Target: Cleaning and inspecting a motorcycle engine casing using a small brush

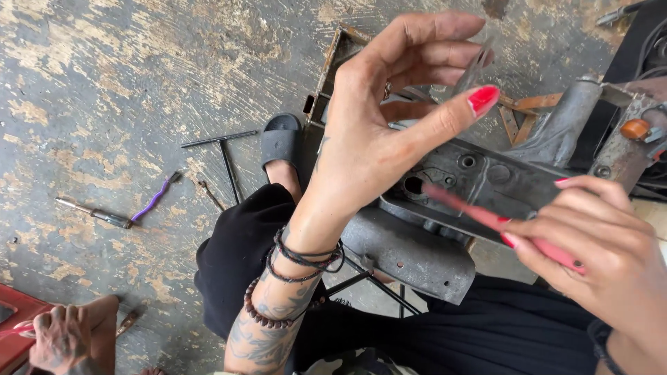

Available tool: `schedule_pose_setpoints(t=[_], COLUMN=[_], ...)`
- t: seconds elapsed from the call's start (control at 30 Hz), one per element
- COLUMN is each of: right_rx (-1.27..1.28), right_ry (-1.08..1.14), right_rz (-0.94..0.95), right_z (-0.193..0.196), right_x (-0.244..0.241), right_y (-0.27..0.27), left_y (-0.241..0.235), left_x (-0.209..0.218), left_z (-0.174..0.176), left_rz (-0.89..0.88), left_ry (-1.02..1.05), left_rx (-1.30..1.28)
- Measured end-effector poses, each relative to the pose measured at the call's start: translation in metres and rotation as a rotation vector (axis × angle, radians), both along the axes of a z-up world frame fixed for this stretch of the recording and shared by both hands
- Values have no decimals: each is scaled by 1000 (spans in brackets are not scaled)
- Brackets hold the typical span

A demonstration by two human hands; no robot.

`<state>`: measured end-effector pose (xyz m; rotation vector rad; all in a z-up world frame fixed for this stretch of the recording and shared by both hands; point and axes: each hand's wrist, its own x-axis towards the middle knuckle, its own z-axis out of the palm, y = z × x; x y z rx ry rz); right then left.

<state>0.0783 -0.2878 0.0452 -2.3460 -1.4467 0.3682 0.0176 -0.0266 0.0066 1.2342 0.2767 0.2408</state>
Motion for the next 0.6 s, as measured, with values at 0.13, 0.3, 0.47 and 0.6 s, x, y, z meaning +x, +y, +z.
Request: schedule_pose_setpoints(t=[0.13,0.3,0.47,0.6], right_rx=[-68,-43,-56,-38], right_ry=[-64,-76,9,-35], right_rz=[36,-22,53,11], right_z=[-18,3,-7,-17], right_x=[4,-4,7,6], right_y=[-9,-3,-17,-10], left_y=[-2,-2,-2,-6], left_x=[0,0,1,2], left_z=[-1,3,1,-1], left_rz=[-14,-32,-46,-56], left_ry=[-5,25,24,37], left_rx=[3,-28,17,1])
